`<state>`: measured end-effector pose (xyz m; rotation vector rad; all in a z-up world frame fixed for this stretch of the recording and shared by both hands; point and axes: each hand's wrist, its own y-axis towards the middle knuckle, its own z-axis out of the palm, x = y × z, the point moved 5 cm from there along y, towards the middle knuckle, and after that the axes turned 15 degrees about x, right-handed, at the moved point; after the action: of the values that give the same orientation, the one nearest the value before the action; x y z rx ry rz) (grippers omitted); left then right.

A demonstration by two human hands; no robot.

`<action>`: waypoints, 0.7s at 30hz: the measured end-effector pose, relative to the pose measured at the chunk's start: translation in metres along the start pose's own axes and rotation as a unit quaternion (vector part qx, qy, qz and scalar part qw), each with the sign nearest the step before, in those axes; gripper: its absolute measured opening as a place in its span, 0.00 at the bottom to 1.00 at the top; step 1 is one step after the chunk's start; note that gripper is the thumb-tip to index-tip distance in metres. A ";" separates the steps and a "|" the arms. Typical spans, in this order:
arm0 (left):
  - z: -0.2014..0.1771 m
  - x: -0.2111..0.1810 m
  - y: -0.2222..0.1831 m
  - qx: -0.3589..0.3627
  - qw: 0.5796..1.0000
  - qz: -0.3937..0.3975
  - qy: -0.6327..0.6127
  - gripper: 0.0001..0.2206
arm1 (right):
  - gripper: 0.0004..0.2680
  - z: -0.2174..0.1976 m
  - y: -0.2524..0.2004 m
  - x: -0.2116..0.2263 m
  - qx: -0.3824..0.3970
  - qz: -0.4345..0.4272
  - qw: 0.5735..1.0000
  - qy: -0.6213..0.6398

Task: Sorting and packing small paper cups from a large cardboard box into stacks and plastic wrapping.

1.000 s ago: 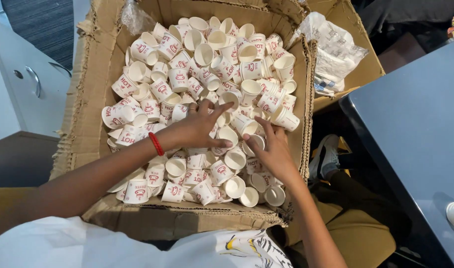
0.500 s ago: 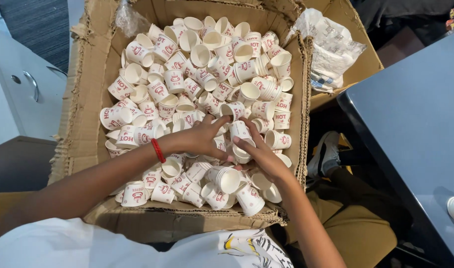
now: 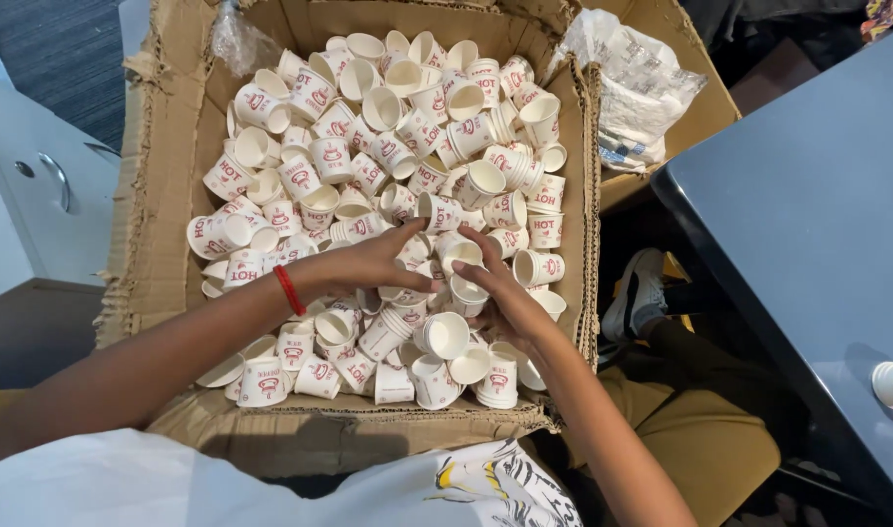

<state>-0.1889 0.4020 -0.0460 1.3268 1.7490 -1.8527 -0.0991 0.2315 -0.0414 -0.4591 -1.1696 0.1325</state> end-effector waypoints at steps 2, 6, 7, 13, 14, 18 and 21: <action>-0.007 0.012 0.006 -0.026 0.999 0.042 0.000 0.57 | 0.30 0.004 0.001 0.002 0.003 0.001 1.000 0.029; -0.002 0.023 0.005 -0.042 0.995 0.047 -0.070 0.55 | 0.30 0.011 -0.004 0.008 0.016 -0.022 0.998 0.059; -0.002 0.024 0.009 -0.042 0.996 0.052 -0.066 0.55 | 0.30 0.013 -0.005 0.010 0.012 -0.027 0.998 0.056; -0.011 -0.008 -0.006 -0.177 0.977 0.103 0.053 0.49 | 0.32 0.025 -0.019 0.036 -0.021 -0.074 0.996 0.049; -0.013 -0.016 -0.013 -0.194 0.971 0.122 0.072 0.48 | 0.32 0.029 -0.024 0.044 -0.033 -0.080 0.995 0.044; -0.015 -0.044 -0.039 -0.239 0.950 0.159 0.123 0.47 | 0.31 0.020 -0.022 0.040 -0.075 -0.197 0.971 -0.111; -0.013 -0.065 -0.058 -0.255 0.937 0.178 0.160 0.45 | 0.32 0.036 -0.036 0.065 -0.084 -0.203 0.968 -0.122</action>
<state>-0.1901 0.4024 0.0415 1.6376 1.8091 -0.9428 -0.1108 0.2304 0.0401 -0.3498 -1.5006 -0.2743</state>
